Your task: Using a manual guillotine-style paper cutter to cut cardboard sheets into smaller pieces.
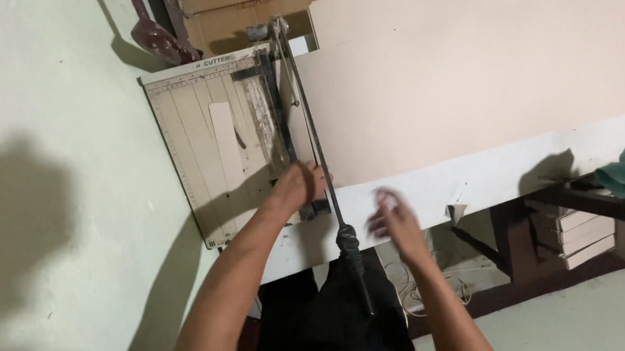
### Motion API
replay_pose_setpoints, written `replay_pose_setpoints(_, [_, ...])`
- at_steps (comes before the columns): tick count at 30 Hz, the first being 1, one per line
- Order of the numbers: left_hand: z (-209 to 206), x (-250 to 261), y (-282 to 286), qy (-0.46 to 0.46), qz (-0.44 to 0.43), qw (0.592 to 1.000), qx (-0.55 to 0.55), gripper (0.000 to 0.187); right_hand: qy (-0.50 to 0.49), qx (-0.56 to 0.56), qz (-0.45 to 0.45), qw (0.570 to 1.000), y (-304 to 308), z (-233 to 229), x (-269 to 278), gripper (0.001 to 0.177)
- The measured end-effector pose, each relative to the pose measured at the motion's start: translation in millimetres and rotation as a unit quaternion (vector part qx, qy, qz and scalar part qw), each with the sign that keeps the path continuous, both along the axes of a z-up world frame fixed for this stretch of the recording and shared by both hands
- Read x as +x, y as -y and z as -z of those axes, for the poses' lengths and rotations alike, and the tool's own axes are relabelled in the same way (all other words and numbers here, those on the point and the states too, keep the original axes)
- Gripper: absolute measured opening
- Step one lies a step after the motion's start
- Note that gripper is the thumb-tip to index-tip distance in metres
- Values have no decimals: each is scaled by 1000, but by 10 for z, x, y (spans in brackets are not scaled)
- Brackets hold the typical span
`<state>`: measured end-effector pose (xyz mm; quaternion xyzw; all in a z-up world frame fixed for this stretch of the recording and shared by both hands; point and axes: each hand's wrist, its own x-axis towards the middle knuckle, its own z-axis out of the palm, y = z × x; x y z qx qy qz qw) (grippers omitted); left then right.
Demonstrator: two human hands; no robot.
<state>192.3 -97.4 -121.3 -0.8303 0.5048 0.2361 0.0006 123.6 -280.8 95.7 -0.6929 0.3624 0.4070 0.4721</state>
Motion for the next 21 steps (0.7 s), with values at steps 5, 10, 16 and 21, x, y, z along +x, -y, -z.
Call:
replay_pose_setpoints(5, [-236,-218,-147,-28,39,997,59,11,50,150,469,869,586,1471,-196,79])
replay_pose_setpoints(10, [-198,-269,-890,-64,-54,982,172,15,144,106,493,851,1089,2097,-702,36])
replay_pose_setpoints(16, [-984,207,-971,-195,-339,913,115,28,124,83,428,891,1019,2039,-827,26])
replay_pose_setpoints(21, [-1069,392,-663,-161,-303,937,64,27,96,106,459,877,1238,2400,-1296,34])
